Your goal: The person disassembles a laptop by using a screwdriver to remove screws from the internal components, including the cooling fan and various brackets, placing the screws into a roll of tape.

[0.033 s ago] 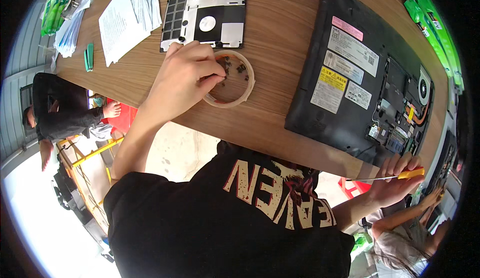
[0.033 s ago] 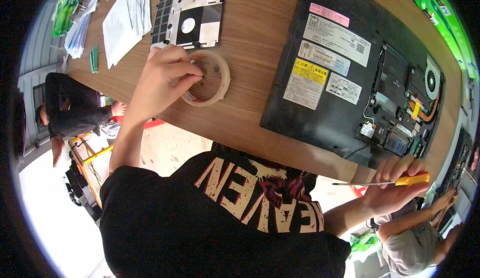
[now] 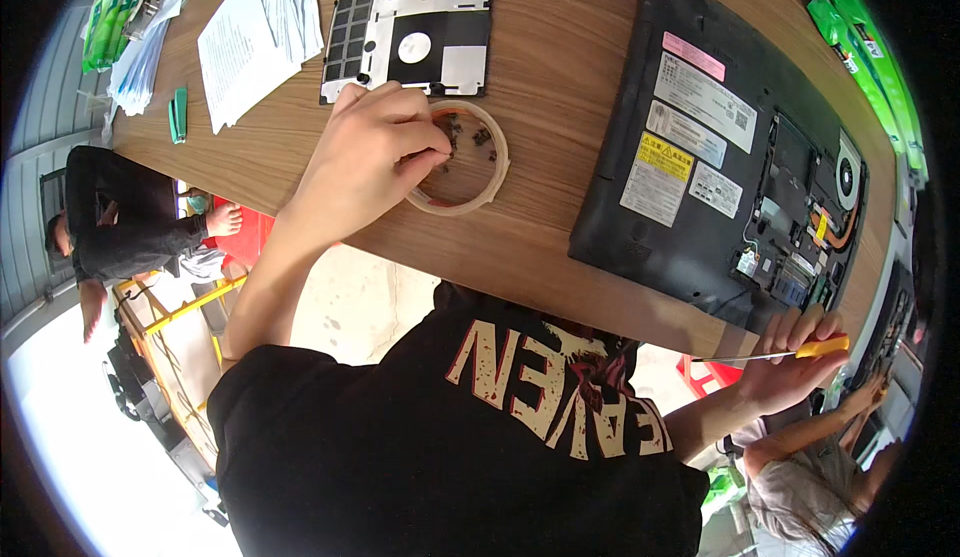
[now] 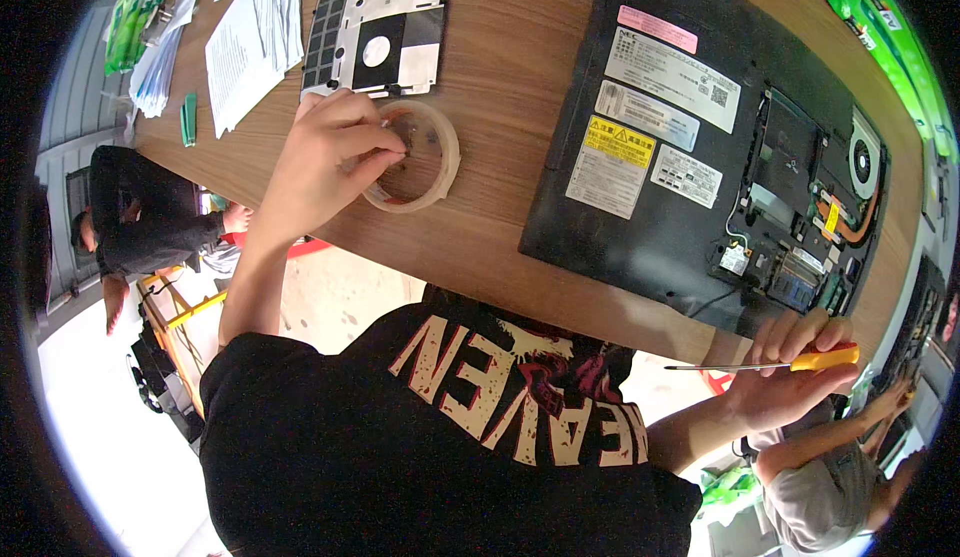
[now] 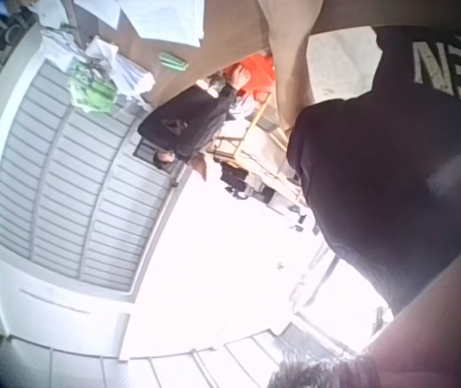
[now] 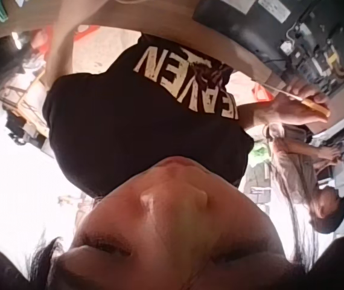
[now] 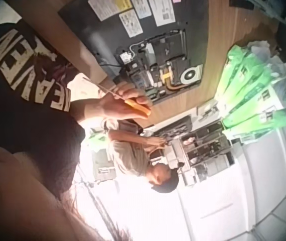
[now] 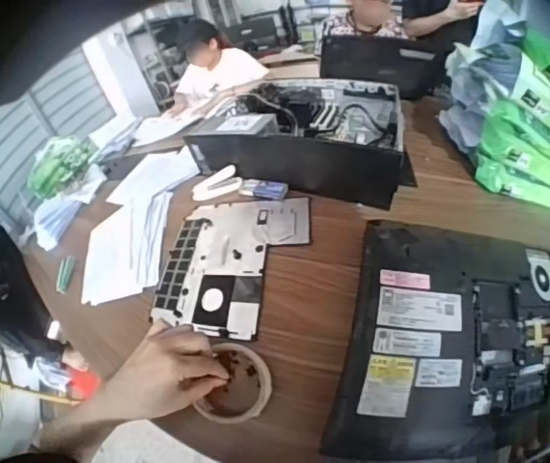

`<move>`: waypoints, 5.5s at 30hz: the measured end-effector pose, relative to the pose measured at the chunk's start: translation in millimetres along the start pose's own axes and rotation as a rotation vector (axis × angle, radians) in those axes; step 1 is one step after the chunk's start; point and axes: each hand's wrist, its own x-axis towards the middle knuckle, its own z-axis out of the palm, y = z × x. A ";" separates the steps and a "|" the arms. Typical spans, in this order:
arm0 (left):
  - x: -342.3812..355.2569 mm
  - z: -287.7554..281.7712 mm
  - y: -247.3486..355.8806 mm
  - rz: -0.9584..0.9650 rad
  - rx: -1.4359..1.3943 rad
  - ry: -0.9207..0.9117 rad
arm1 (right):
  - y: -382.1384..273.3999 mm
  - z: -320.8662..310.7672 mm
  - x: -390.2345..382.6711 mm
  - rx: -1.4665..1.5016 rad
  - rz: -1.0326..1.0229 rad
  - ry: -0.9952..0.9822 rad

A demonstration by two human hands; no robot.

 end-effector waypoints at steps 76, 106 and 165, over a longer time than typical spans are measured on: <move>62.2 12.3 99.8 0.437 -0.573 -0.004 | 26.4 62.9 -2.4 0.032 -0.096 -0.015; 162.6 -10.5 153.6 0.414 -0.675 -0.246 | -3.6 4.2 11.4 0.285 -0.198 0.165; 336.9 114.4 155.7 0.806 -0.622 -0.298 | -42.6 -58.2 123.1 -0.700 -0.218 0.180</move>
